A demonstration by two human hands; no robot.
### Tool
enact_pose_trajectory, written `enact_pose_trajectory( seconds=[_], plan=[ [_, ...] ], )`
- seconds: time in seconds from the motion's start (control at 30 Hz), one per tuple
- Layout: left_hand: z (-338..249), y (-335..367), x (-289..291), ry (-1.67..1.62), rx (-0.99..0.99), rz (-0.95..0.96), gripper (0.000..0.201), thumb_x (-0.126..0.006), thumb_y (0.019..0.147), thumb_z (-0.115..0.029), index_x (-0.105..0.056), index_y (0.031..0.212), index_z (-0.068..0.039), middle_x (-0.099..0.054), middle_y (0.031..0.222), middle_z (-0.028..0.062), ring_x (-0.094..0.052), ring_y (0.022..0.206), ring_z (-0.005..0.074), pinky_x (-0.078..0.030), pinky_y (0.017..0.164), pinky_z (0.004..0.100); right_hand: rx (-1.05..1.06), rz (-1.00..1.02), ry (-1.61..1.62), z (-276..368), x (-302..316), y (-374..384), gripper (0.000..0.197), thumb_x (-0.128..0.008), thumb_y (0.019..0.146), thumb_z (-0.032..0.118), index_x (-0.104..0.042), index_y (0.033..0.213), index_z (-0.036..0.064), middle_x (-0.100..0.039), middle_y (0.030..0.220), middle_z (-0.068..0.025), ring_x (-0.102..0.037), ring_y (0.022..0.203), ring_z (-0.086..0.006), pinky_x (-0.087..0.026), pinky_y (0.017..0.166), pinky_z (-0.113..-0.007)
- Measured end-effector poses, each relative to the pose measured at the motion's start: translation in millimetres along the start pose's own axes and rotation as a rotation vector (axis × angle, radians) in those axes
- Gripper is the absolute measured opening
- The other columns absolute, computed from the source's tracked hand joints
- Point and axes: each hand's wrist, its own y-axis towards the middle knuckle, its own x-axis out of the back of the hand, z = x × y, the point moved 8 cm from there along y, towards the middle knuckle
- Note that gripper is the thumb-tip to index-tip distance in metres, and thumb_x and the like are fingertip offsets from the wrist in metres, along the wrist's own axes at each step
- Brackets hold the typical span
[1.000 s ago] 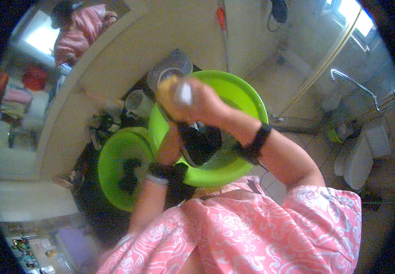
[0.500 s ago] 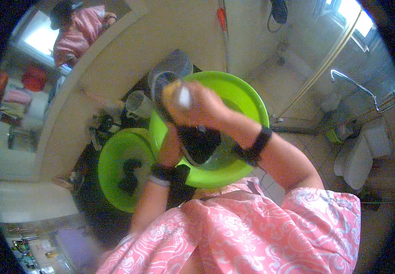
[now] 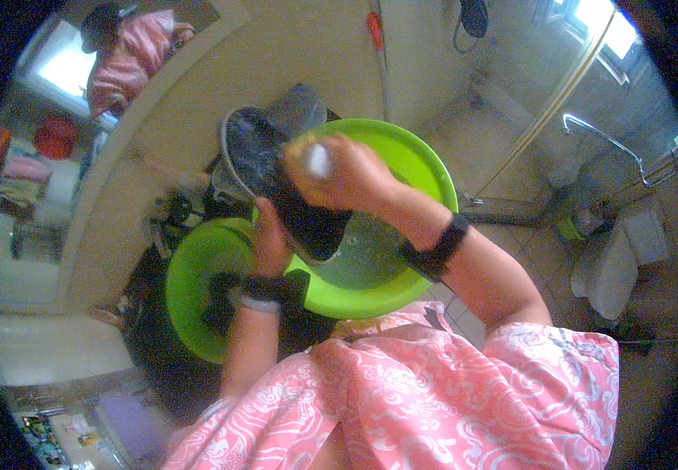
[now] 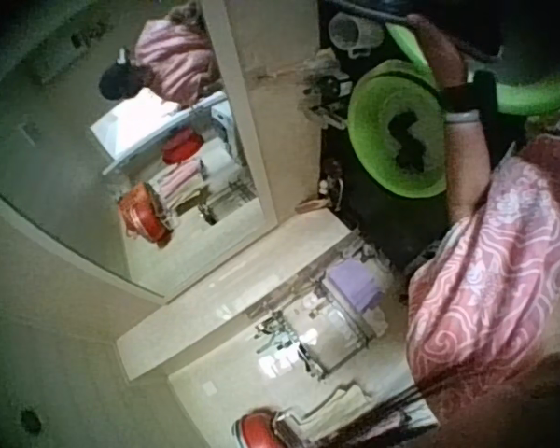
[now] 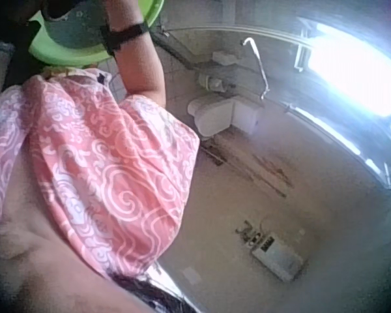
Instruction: The person scrubs a black shoe with a yellow sponge and then a white brush over a green basin filled with water. The shoe is rotated to clean different areas, and the brush is used to scrub the upper and sole.
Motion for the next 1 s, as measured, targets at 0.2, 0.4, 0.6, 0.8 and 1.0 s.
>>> enact_pose_trajectory(
  seconds=[0.2, 0.4, 0.6, 0.8, 1.0],
  plan=[
    [25, 2, 13, -0.019, 0.038, -0.113, 0.074, -0.024, 0.101, -0.057, -0.047, 0.130, 0.007, -0.053, 0.132, 0.0189, -0.049, 0.123, 0.0283, -0.035, 0.105, 0.0355, -0.074, 0.169, 0.020, -15, -1, -44, 0.043, -0.079, 0.069, 0.013, -0.063, 0.108, 0.0082, -0.066, 0.105, -0.0108, -0.064, 0.091, -0.0224, -0.050, 0.082, -0.035],
    [26, -3, -8, 0.071, 0.045, 0.085, 0.081, -0.018, 0.097, -0.066, -0.041, 0.140, -0.001, -0.051, 0.138, 0.0090, -0.048, 0.126, 0.0228, -0.034, 0.109, 0.0364, -0.088, 0.298, 0.487, -28, -11, -44, 0.047, -0.079, 0.067, 0.005, -0.062, 0.111, 0.0059, -0.064, 0.107, -0.0038, -0.057, 0.099, -0.0140, -0.044, 0.091, -0.029],
    [2, -9, -28, -0.084, 0.073, 0.168, 0.081, -0.018, 0.098, -0.063, -0.040, 0.139, 0.003, -0.048, 0.139, 0.0131, -0.046, 0.126, 0.0223, -0.033, 0.108, 0.0333, -0.149, 0.176, 0.684, -35, -16, -49, 0.046, -0.076, 0.067, 0.001, -0.061, 0.111, 0.0041, -0.064, 0.108, -0.0039, -0.058, 0.101, -0.0163, -0.044, 0.092, -0.029],
    [-6, -4, -37, -0.204, -0.002, 0.165, 0.080, -0.020, 0.098, -0.063, -0.037, 0.142, 0.001, -0.046, 0.142, 0.0110, -0.044, 0.128, 0.0213, -0.032, 0.109, 0.0347, 0.097, -0.146, 0.122, -5, 6, -39, 0.044, -0.073, 0.071, 0.004, -0.060, 0.112, 0.0083, -0.065, 0.107, -0.0119, -0.065, 0.096, -0.0252, -0.051, 0.085, -0.037],
    [-6, -6, -31, -0.215, -0.035, 0.078, 0.081, -0.022, 0.096, -0.066, -0.038, 0.141, -0.002, -0.048, 0.139, 0.0098, -0.048, 0.125, 0.0215, -0.035, 0.107, 0.0356, 0.167, -0.240, -0.362, 37, 18, -44, 0.054, -0.069, 0.066, 0.002, -0.058, 0.118, 0.0103, -0.063, 0.107, -0.0123, -0.062, 0.096, -0.0361, -0.052, 0.081, -0.043]
  ],
)
